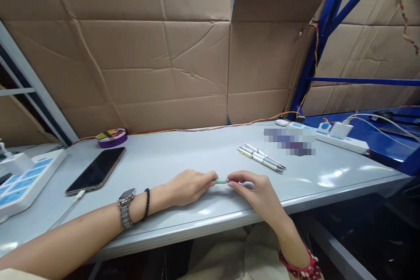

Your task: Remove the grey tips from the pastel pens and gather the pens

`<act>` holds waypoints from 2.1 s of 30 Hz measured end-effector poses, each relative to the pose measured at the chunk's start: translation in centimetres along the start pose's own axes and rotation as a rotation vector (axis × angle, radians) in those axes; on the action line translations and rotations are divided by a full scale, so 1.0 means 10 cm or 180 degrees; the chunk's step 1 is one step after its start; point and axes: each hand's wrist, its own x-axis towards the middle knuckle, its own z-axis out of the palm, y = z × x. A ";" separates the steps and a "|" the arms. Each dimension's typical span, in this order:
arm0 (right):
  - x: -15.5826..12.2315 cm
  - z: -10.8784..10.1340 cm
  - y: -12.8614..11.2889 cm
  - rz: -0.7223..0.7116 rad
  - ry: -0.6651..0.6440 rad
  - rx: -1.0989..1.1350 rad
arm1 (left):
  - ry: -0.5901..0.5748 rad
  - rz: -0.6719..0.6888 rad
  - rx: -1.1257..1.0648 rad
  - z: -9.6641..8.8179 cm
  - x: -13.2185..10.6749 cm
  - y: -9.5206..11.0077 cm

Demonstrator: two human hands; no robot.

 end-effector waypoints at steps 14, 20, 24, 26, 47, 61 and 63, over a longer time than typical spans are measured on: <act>0.04 0.05 -0.03 -0.0004 -0.0357 -0.0643 | -0.0097 0.0057 0.0107 -0.01 0.01 0.01; 0.00 -0.02 -0.01 0.0027 -0.0459 -0.0070 | -0.0120 0.0036 0.0054 -0.01 0.01 0.01; 0.01 -0.02 -0.03 0.0094 -0.0438 -0.0151 | -0.0095 0.0045 0.0120 -0.01 0.01 0.01; 0.02 -0.01 -0.04 0.0076 -0.0457 -0.0245 | -0.0082 0.0071 0.0137 -0.01 0.01 0.01; 0.01 0.02 -0.01 -0.0147 -0.0236 -0.0193 | 0.0000 0.0029 0.0006 0.00 0.01 0.01; 0.01 0.02 -0.02 -0.0096 -0.0315 -0.0319 | -0.0034 -0.0028 -0.0024 0.01 -0.01 0.01; 0.01 0.02 -0.03 -0.0070 -0.0325 -0.0309 | 0.0054 -0.0058 -0.0106 0.00 -0.01 0.01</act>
